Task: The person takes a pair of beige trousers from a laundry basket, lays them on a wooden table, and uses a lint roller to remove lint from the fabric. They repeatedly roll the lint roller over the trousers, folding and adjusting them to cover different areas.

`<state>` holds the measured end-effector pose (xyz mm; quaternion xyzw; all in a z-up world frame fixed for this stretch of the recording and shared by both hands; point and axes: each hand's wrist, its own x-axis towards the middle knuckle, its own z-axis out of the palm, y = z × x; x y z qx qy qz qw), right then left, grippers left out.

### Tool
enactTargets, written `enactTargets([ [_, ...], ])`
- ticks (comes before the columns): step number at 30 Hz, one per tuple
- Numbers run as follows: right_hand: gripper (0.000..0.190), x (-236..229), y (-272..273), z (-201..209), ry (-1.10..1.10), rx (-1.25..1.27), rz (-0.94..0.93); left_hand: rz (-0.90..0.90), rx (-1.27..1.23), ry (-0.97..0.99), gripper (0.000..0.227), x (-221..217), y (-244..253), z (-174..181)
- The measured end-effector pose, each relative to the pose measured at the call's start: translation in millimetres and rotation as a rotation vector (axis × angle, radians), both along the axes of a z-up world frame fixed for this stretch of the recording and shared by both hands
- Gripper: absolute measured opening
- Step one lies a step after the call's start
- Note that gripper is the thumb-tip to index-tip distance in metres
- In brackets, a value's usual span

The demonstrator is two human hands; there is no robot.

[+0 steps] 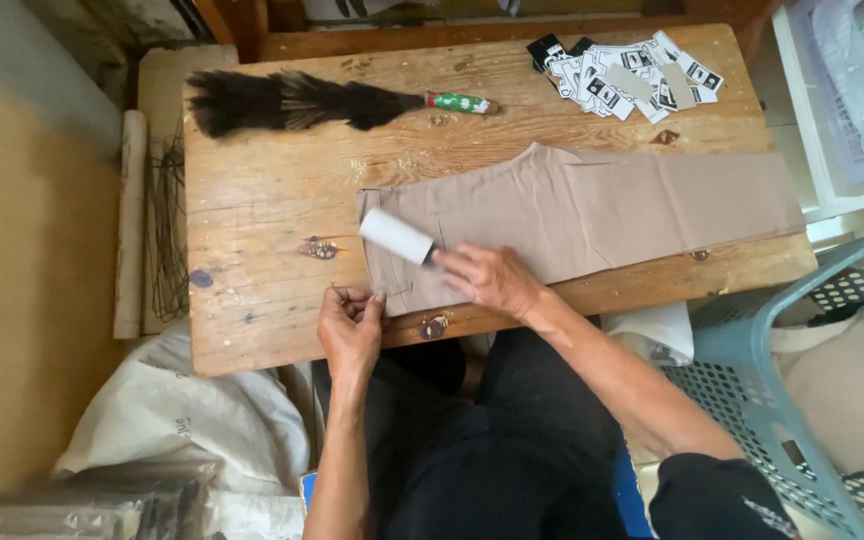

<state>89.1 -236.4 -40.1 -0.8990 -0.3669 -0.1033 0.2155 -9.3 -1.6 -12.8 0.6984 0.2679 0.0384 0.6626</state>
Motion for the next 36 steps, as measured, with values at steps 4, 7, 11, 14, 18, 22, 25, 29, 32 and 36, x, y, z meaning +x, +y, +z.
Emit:
enactTargets([
  [4,0.025,24.0,-3.5,-1.3,-0.063,-0.071,0.175,0.007,0.052,0.018,0.029,-2.3,-0.2,-1.8],
  [7,0.020,58.6,1.4,9.0,-0.015,0.005,-0.021,0.003,0.093,0.021,0.029,-2.6,-1.1,20.7],
  [11,0.016,40.8,8.6,16.8,0.136,-0.018,0.135,-0.044,0.242,0.086,0.035,-11.4,26.3,4.3],
  [14,0.018,38.2,16.7,23.4,0.110,-0.081,0.303,0.104,0.654,0.072,0.028,-21.9,63.6,-11.7],
  [18,0.018,53.4,27.3,36.0,0.122,-0.010,0.102,0.279,1.067,-0.312,0.027,-16.4,110.7,-31.4],
  [22,0.013,19.3,47.7,85.7,0.354,0.047,0.230,0.272,1.181,-0.385,0.025,-16.1,111.6,-20.1],
  [25,0.016,18.9,50.3,71.5,0.270,0.077,0.057,0.279,1.184,-0.352,0.025,-16.8,109.5,-19.9],
  [29,0.017,4.4,62.2,50.1,0.280,0.058,-0.182,0.312,1.169,-0.342,0.025,-19.3,108.5,-23.8],
  [32,0.017,-21.7,82.0,50.4,0.325,0.029,-0.159,0.317,1.203,-0.332,0.025,-15.1,108.4,-26.2],
  [36,0.021,-29.2,97.0,47.7,0.343,0.152,-0.272,0.319,1.181,-0.324,0.026,-17.1,107.1,-20.5],
])
